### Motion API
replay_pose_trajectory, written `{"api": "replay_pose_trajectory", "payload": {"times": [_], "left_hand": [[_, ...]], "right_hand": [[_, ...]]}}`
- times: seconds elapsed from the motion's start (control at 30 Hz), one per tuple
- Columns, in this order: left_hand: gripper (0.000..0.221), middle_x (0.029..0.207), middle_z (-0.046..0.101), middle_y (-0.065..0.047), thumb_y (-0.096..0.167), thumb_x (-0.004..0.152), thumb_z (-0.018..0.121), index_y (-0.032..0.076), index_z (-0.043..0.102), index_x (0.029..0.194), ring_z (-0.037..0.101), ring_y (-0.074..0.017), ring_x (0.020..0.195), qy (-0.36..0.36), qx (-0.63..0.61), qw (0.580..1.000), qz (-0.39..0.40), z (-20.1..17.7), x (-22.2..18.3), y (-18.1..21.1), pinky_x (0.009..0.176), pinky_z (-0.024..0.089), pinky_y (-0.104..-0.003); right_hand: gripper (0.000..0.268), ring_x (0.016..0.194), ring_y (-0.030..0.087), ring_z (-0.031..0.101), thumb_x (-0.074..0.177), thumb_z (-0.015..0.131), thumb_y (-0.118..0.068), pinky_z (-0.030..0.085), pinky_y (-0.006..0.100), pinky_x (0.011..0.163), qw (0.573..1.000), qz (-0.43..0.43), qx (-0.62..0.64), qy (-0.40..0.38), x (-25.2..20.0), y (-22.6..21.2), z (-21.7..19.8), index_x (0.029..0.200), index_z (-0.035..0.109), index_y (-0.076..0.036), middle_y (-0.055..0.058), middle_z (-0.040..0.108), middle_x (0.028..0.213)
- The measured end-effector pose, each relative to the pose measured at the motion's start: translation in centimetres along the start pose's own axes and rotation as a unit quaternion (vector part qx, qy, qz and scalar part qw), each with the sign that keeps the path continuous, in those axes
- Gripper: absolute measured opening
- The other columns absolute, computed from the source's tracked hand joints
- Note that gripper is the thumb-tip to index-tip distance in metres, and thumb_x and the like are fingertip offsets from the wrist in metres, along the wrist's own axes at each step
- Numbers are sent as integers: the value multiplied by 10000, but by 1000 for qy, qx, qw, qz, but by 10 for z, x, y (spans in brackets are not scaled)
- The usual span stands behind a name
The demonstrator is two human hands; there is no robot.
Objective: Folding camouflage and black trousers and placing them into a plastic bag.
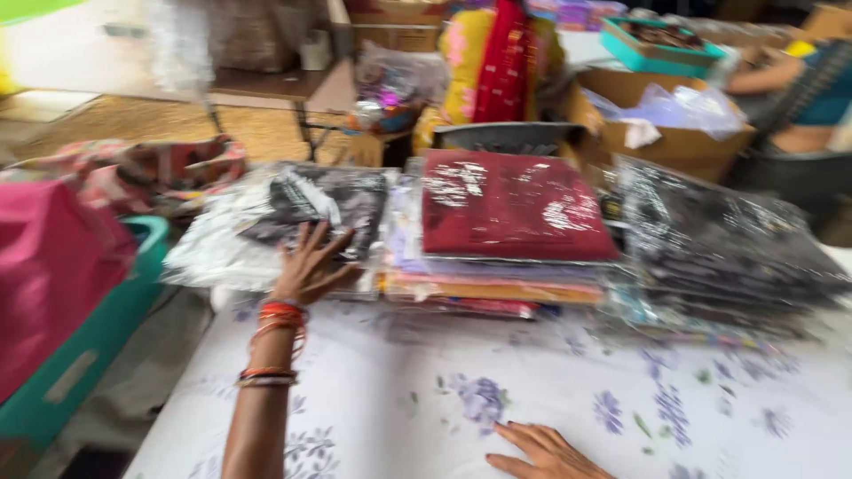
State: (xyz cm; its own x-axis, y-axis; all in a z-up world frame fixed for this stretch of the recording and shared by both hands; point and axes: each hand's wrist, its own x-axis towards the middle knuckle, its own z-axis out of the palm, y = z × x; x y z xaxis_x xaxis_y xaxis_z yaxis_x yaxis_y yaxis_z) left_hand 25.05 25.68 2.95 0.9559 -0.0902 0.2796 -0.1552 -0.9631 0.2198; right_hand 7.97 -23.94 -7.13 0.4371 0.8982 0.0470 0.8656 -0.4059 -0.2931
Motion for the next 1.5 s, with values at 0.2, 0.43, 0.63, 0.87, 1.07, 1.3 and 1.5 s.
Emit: {"api": "replay_pose_trajectory", "payload": {"times": [0.2, 0.43, 0.63, 0.87, 1.07, 1.3, 1.5], "left_hand": [[816, 1666, 252, -97, 734, 834, 558, 420, 357, 1559, 158, -473, 1532, 37, 54, 997, -46, 7, -6, 40, 1137, 47, -801], [921, 1685, 188, -185, 516, 901, 549, 61, 186, 1615, 169, -457, 1538, 177, 17, 984, -29, 42, -101, 120, 1116, 149, -787], [939, 1692, 14, -76, 699, 913, 509, 270, 92, 1638, 9, -342, 1568, -242, 168, 949, -109, 37, -272, 269, 1175, 134, -701], [824, 1586, 215, -244, 602, 911, 513, 115, 300, 1542, 173, -458, 1484, 82, 91, 990, 71, 89, -450, 332, 1071, 215, -760], [606, 1448, 568, -223, 317, 1010, 589, 59, 456, 1543, 544, -363, 1300, -269, -252, 923, 111, -11, -534, 335, 1078, 432, -509], [579, 1431, 615, -162, 344, 951, 658, 79, 556, 1456, 581, -288, 1312, -93, -216, 966, -107, -310, -536, 311, 1084, 456, -378], [429, 1174, 742, -100, 321, 948, 650, 123, 661, 1329, 721, -211, 1062, 171, -264, 926, -207, -408, -607, 174, 931, 579, -385]], "right_hand": [[476, 1502, 358, 292, 1111, 437, -417, 233, 584, 1160, 993, 90, -78, 9, -108, 10, 74, 1569, 473, -294, 152, 321, 1649], [590, 1544, 369, 254, 1123, 385, -503, 162, 590, 1196, 986, 38, -144, 79, -111, -1, 67, 1650, 348, -239, 178, 282, 1685], [679, 1540, 364, 128, 1094, 254, -600, 51, 566, 1200, 990, 65, -121, 42, -115, -39, 10, 1651, 276, -212, 174, 173, 1691], [652, 1522, 323, 118, 1030, 322, -544, 87, 553, 1193, 988, 77, -132, -27, -105, -66, -17, 1590, 230, -223, 137, 156, 1655], [719, 1471, 320, 198, 925, 418, -554, 179, 563, 1151, 980, 37, -186, 62, -101, -17, 43, 1592, 262, -336, 95, 197, 1672], [664, 1352, 241, 596, 866, 399, -667, 449, 512, 1075, 914, 43, -326, 238, -89, 108, 155, 1491, 471, -455, -12, 551, 1561], [768, 1367, 179, 594, 791, 315, -818, 492, 446, 1105, 851, 79, -517, 45, -77, 153, 164, 1507, 395, -554, -68, 509, 1563]]}}
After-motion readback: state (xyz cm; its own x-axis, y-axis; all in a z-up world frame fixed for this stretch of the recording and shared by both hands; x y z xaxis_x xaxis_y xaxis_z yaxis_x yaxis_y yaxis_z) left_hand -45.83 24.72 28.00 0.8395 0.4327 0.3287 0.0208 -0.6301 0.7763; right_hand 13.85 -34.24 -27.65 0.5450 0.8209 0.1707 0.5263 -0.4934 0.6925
